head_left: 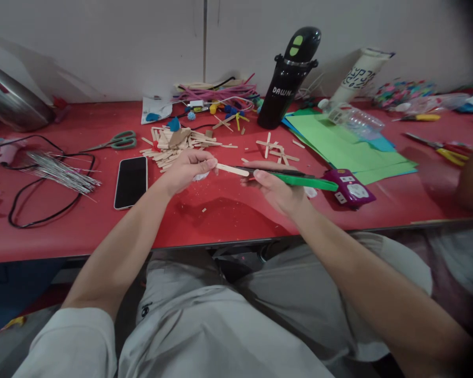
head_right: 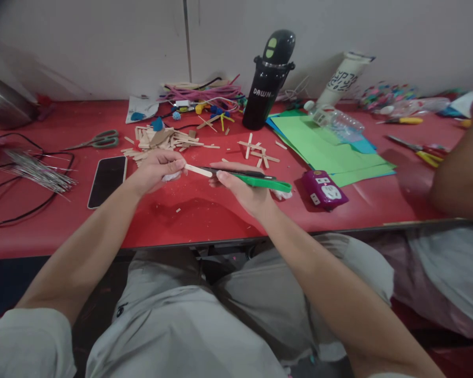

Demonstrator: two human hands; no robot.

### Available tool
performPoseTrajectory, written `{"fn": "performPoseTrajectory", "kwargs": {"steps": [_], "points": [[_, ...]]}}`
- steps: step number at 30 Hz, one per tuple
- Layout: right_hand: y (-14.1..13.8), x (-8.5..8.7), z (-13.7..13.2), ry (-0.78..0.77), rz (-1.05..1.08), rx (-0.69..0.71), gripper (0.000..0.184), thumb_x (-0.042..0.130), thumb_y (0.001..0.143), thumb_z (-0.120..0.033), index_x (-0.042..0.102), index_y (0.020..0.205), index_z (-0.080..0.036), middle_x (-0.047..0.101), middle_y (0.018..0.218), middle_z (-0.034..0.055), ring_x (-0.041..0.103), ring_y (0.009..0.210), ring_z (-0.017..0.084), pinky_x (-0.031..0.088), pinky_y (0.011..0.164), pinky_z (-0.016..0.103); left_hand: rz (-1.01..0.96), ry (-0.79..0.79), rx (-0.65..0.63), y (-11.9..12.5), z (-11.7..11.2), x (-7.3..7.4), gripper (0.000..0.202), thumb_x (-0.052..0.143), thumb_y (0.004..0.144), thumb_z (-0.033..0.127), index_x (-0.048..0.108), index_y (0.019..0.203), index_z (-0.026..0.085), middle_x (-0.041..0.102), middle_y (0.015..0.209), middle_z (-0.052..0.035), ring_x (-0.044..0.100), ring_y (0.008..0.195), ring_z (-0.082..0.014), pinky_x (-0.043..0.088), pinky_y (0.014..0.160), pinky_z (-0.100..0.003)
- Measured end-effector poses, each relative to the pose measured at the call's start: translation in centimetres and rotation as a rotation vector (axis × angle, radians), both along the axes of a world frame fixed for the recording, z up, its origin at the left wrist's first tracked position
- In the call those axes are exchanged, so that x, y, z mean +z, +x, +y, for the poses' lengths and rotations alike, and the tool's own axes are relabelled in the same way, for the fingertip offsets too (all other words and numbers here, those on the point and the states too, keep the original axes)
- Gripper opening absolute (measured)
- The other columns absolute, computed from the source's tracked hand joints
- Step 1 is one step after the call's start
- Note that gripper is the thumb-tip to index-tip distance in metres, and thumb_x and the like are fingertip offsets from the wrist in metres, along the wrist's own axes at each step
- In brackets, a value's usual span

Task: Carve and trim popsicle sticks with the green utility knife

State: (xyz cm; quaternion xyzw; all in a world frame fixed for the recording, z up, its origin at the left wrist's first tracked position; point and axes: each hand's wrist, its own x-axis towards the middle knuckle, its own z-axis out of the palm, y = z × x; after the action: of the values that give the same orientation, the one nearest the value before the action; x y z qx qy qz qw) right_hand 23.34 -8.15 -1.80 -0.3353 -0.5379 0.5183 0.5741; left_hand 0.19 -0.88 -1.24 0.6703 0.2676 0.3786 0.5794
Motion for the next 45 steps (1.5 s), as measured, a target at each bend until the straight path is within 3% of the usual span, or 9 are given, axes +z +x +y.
{"fn": "performPoseTrajectory", "kwargs": {"steps": [26, 31, 37, 45], "points": [[0.2, 0.1, 0.6, 0.036, -0.060, -0.074, 0.025, 0.081, 0.074, -0.043, 0.080, 0.092, -0.026, 0.077, 0.082, 0.0013, 0.073, 0.074, 0.018, 0.063, 0.079, 0.038, 0.025, 0.045, 0.053, -0.2, 0.2, 0.3, 0.030, 0.072, 0.078, 0.043, 0.068, 0.066, 0.016, 0.041, 0.046, 0.0043, 0.033, 0.043, -0.0057, 0.022, 0.045, -0.025], [0.3, 0.6, 0.7, -0.112, 0.048, 0.038, 0.031, 0.084, 0.068, -0.044, 0.079, 0.090, -0.022, 0.076, 0.084, 0.0029, 0.071, 0.075, 0.015, 0.062, 0.079, 0.031, 0.032, 0.033, 0.046, -0.1, -0.1, 0.6, 0.031, 0.072, 0.077, 0.044, 0.068, 0.065, 0.016, 0.043, 0.048, 0.0026, 0.034, 0.045, -0.0064, 0.024, 0.045, -0.024], [-0.1, 1.0, 0.6, -0.312, 0.166, 0.182, 0.030, 0.082, 0.064, -0.041, 0.078, 0.088, -0.023, 0.075, 0.083, 0.0003, 0.069, 0.072, 0.011, 0.060, 0.074, 0.023, -0.015, -0.031, -0.059, 0.1, -0.5, 0.9, 0.037, 0.075, 0.073, 0.050, 0.066, 0.064, 0.016, 0.046, 0.049, 0.0019, 0.033, 0.044, -0.0058, 0.024, 0.045, -0.024], [-0.6, 1.2, 0.1, -0.418, 0.310, 0.211, 0.027, 0.070, 0.059, -0.028, 0.077, 0.083, -0.017, 0.073, 0.078, 0.0037, 0.067, 0.072, 0.013, 0.058, 0.070, 0.022, 0.038, -0.008, -0.142, 0.3, -0.8, 1.5, 0.046, 0.076, 0.071, 0.058, 0.064, 0.063, 0.015, 0.051, 0.054, 0.0014, 0.038, 0.047, -0.0051, 0.025, 0.045, -0.023]]}}
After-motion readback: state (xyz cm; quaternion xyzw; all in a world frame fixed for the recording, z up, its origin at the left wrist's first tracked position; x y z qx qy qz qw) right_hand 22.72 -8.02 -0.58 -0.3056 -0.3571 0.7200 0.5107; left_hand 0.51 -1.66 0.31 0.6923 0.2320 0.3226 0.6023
